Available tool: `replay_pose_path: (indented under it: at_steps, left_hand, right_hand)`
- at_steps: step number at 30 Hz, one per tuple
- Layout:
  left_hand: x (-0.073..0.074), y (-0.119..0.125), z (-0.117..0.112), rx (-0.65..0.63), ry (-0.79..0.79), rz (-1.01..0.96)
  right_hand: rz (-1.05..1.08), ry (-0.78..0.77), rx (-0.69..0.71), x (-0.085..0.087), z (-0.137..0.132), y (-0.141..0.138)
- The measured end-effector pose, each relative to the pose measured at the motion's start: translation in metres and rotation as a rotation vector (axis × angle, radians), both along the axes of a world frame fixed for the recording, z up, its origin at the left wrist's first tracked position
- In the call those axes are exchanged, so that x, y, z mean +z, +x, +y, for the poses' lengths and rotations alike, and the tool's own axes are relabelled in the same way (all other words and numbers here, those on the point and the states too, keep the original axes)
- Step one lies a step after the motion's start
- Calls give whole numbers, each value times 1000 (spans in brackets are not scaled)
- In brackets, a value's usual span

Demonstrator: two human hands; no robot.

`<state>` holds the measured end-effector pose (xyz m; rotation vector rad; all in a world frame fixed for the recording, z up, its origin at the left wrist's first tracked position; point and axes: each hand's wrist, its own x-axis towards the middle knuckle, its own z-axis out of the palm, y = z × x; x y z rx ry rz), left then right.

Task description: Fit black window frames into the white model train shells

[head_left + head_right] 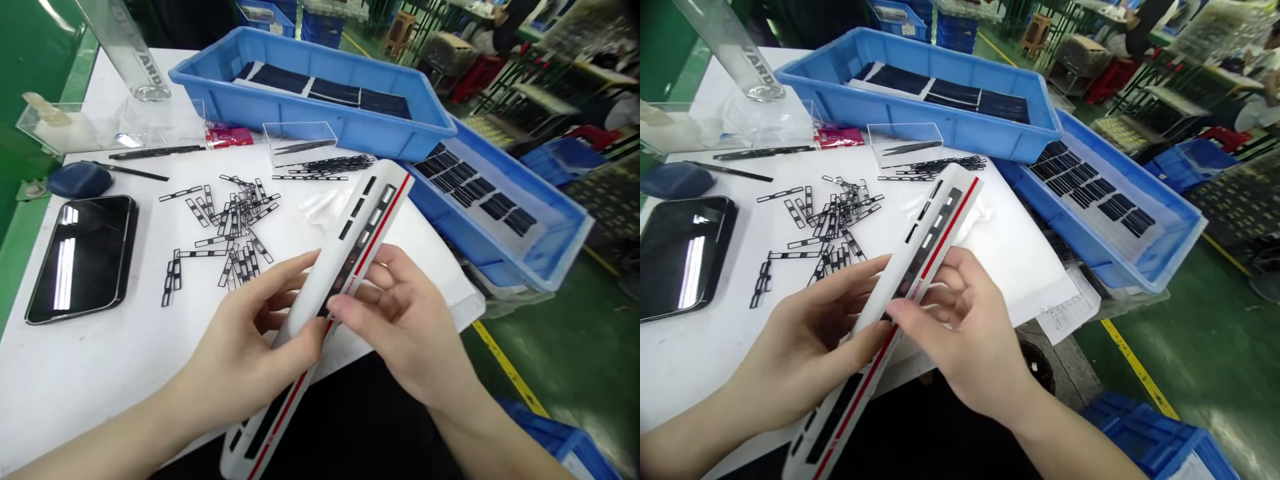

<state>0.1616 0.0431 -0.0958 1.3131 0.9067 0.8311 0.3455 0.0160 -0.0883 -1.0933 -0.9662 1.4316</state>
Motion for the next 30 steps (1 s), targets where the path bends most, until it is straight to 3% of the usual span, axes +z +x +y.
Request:
replay_pose_path:
  at_steps: [5,9,17,30]
  left_hand:
    - [-2,3,-9,59,88,28]
    - [-5,2,-11,96,70,14]
    - [-12,1,-14,92,53,19]
    - [-7,9,-21,175,68,46]
  right_hand:
    - [131,6,27,-3,3,-9]
    - [164,9,48,-8,11,-5]
    - [30,85,-4,0,22,4]
    - [78,150,-40,4,42,19]
